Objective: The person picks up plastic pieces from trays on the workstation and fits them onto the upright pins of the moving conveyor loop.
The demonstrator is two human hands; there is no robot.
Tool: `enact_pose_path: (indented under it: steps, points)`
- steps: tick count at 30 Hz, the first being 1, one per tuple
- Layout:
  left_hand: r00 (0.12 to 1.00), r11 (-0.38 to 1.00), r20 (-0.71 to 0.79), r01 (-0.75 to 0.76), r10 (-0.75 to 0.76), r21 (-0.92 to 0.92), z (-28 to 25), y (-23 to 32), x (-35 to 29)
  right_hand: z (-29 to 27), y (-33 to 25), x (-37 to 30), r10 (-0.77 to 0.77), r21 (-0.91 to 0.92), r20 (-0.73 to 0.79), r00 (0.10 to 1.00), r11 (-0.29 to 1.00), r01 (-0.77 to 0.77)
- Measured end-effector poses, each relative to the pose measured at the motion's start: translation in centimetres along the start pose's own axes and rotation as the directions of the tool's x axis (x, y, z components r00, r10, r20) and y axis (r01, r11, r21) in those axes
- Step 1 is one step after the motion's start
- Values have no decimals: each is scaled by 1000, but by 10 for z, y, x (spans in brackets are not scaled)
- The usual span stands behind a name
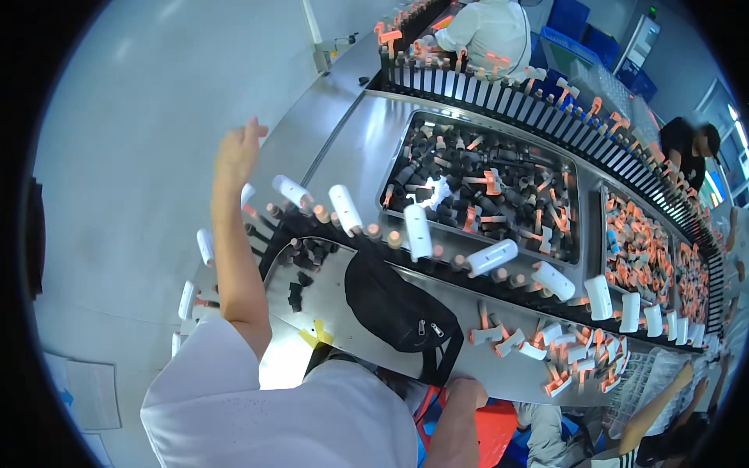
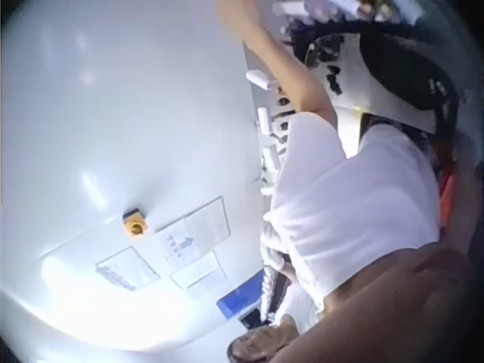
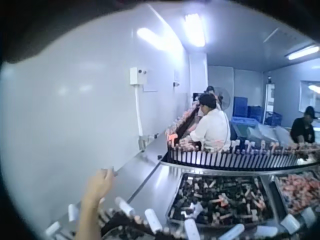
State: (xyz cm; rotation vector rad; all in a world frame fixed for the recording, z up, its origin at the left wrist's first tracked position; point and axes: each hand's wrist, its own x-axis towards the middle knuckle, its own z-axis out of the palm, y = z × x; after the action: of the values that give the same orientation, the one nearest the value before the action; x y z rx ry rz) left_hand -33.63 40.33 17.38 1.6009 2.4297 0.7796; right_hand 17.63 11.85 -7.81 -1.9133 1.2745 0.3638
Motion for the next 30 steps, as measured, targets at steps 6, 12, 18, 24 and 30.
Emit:
enact_pose_path:
  steps: [6,12,18,24,30]
  points:
    - [958,979,204,-202,200,-12,64,50,5,30,-16,173,-363,-976,166,917,74,206]
    - [881,896,318,-414,350,163,75,-6,0,20,25,-9,-81,-70,-57,995,995,77]
    - [946,944,175,-228,273,-240,54,49,-14,22,30,17,-98,-73,-55,994,993,94]
    - [895,895,64,-435,442,-98,77,46,0,37,47,8,-142,-86,1,990,986,141]
    - [819,923,439,-379,369,-67,112,67,-5,40,57,3,-206,-121,66,976,969,213]
